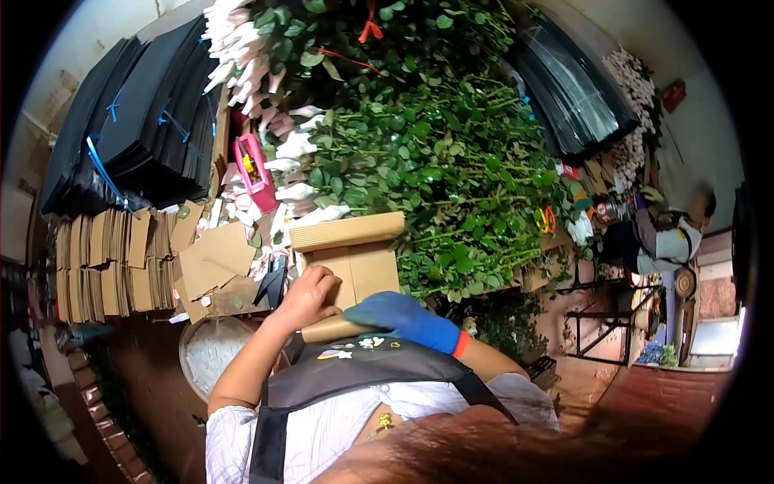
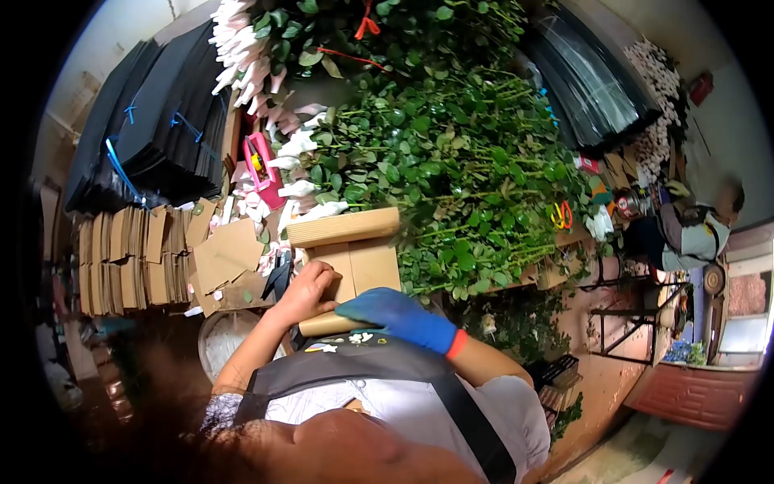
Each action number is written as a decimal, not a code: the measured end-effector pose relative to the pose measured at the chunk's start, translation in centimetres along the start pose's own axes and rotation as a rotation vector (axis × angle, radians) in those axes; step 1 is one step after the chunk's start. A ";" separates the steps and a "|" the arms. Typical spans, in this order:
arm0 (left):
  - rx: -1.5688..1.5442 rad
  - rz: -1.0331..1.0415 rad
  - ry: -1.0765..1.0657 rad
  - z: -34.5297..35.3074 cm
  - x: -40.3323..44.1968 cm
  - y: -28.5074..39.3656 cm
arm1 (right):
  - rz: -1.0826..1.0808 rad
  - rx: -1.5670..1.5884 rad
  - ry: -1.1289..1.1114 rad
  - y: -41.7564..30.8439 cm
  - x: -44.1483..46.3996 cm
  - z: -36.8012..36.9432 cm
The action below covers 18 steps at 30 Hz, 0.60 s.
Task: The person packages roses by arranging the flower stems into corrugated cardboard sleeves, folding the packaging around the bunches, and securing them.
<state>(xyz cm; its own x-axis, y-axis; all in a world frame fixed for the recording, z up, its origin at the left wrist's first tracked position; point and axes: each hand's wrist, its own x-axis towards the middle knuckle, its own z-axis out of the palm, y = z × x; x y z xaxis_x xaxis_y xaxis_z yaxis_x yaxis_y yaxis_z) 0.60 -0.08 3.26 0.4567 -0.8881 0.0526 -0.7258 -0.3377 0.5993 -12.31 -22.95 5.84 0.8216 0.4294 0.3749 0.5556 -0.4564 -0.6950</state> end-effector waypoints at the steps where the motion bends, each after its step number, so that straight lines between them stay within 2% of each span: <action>1: -0.021 -0.014 0.000 0.2 -0.1 0.0 | 0.025 -0.072 0.078 0.2 0.5 -2.2; 2: -0.026 -0.014 0.012 0.2 -0.1 0.0 | 0.052 -0.142 0.155 0.2 1.8 -5.2; 3: -0.031 -0.014 0.022 0.2 -0.1 0.0 | 0.232 -0.024 0.275 1.3 3.8 -7.9; 4: -0.039 -0.024 0.028 0.0 -0.1 0.2 | 0.280 -0.063 0.398 2.7 5.7 -10.1; 5: -0.056 -0.027 0.038 0.2 -0.1 0.1 | 0.227 -0.179 0.484 3.9 8.5 -12.3; 6: -0.057 -0.026 0.042 0.2 -0.2 0.0 | 0.112 -0.405 0.477 8.3 9.6 -13.4; 9: -0.072 -0.033 0.061 0.3 -0.1 -0.1 | 0.162 -0.820 0.270 15.2 13.9 -13.5; 11: -0.074 -0.044 0.060 0.3 -0.6 0.0 | 0.105 -1.052 0.020 19.7 15.0 -13.2; 13: -0.068 -0.040 0.057 0.4 -0.5 -0.2 | 0.253 -0.888 -0.042 18.7 16.9 -15.4; 15: -0.075 -0.059 0.050 0.4 -0.5 0.0 | 0.056 -0.825 0.415 16.5 17.3 -17.7; 17: -0.092 -0.061 0.041 0.4 -0.5 -0.1 | -0.013 -0.592 0.699 12.4 17.5 -21.1; 18: -0.069 -0.035 0.050 0.6 -0.6 -0.4 | 0.004 -0.611 0.702 11.9 16.4 -21.5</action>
